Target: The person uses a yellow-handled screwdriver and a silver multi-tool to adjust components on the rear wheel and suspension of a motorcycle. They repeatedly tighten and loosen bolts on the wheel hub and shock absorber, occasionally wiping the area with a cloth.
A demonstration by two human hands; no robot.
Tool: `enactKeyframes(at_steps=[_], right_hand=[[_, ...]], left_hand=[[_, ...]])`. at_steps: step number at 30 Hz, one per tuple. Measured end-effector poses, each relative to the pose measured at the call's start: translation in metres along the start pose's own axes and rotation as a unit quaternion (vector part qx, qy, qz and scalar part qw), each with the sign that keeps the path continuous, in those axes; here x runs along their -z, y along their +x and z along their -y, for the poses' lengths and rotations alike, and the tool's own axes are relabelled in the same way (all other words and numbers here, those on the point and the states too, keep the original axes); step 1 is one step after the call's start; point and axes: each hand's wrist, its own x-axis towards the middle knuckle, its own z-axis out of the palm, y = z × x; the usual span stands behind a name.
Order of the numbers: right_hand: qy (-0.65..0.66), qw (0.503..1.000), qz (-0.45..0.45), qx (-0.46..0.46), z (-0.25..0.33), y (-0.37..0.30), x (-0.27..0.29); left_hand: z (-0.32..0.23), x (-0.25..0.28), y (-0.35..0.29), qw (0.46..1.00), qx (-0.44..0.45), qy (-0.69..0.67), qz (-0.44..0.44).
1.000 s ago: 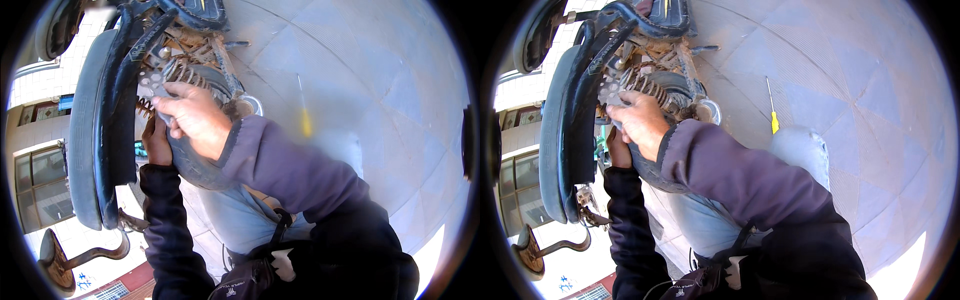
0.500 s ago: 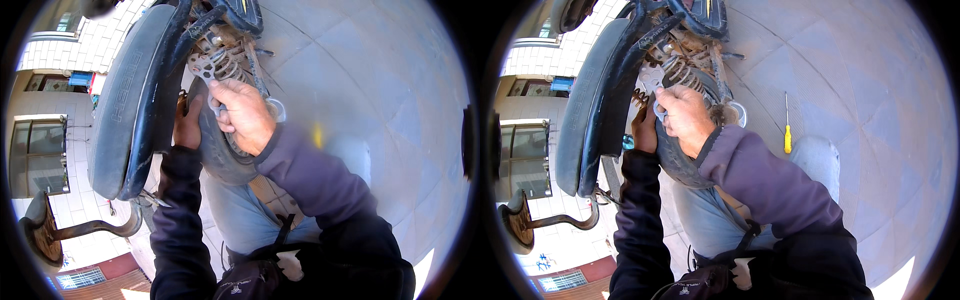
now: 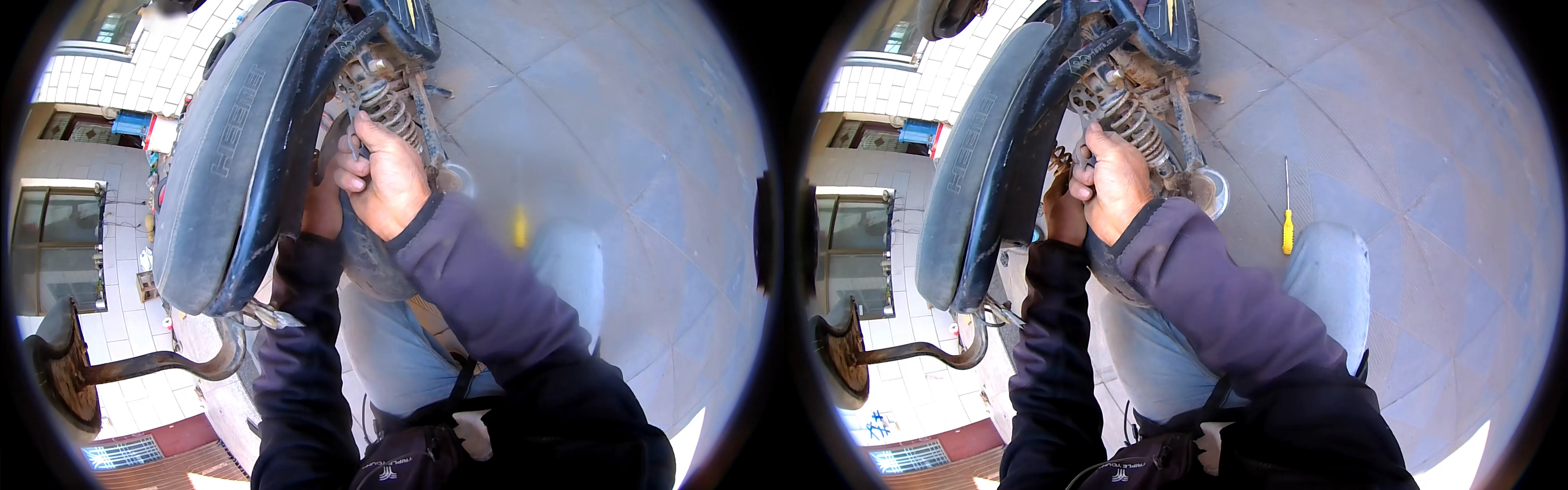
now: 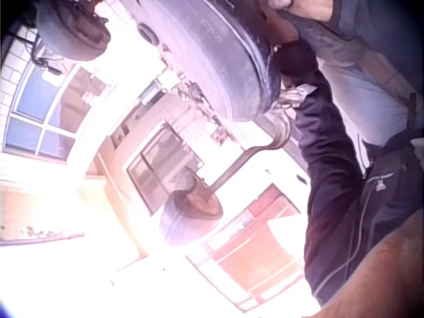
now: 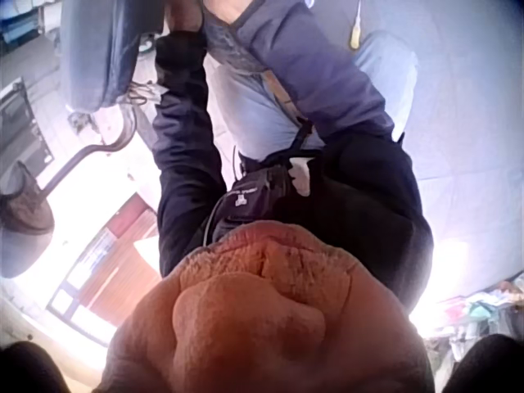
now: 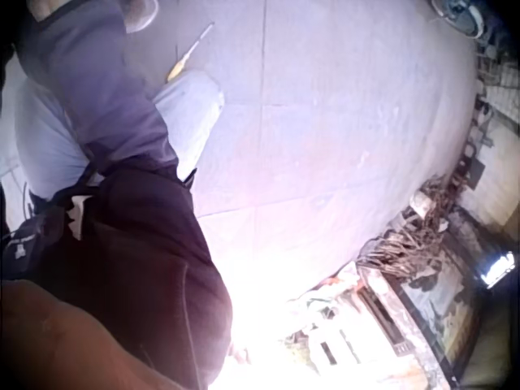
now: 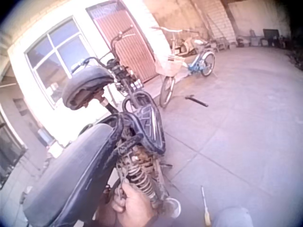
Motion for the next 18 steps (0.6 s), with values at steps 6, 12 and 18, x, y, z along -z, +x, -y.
enactKeyframes(at_steps=[6, 12, 18], right_hand=[[0.029, 0.999, -0.035, 0.012, 0.002, 0.005, -0.021], [-0.024, 0.997, -0.059, 0.032, 0.001, 0.002, -0.036], [0.082, 0.996, -0.017, 0.01, 0.003, 0.007, -0.011]], left_hand=[[0.016, -0.004, 0.007, 0.996, 0.013, -0.093, 0.012], [0.002, -0.01, -0.002, 0.986, -0.086, -0.14, -0.042], [-0.012, -0.006, -0.007, 1.0, 0.0, -0.024, -0.011]])
